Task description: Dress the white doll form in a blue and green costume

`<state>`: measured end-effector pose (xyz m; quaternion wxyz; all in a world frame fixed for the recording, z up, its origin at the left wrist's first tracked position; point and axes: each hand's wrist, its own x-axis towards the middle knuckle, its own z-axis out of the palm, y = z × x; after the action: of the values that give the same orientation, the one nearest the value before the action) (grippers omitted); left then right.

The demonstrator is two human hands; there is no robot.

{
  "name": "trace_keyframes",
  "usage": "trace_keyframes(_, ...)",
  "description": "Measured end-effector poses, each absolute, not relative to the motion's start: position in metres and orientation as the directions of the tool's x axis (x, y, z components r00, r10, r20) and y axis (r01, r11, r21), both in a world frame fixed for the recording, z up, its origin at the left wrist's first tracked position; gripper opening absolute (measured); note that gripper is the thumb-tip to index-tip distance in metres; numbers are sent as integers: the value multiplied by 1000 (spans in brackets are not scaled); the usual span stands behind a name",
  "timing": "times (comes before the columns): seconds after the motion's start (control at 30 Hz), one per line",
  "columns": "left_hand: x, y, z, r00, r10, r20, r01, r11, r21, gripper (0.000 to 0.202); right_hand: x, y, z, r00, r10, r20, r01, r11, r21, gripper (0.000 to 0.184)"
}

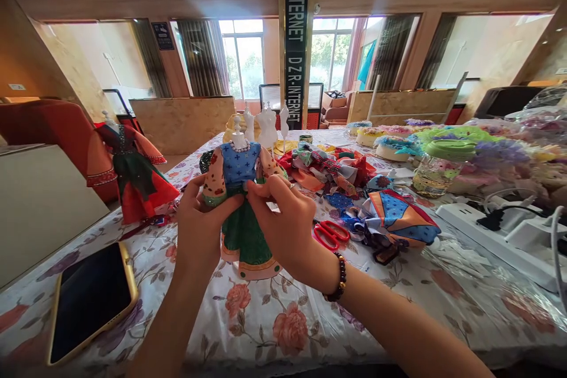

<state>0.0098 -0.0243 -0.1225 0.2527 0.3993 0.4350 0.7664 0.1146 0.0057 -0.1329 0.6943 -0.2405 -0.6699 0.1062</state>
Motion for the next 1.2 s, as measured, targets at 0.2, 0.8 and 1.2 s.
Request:
trace_keyframes(0.2, 7, -21, -123, -589, 719, 370, -57, -493, 868, 45, 112, 8, -138, 56, 461, 886, 107, 879, -464, 14)
trace_keyframes(0.8, 7, -21, -126, -579, 707, 405, -14, -505, 863, 43, 111, 10, -130, 6, 398, 917, 203, 898, -391, 20)
trace_keyframes(1.2, 2, -13, -127, -616, 679, 400, -24, -524, 852, 39, 103, 12, -118, -94, 373, 923, 285, 898, -334, 23)
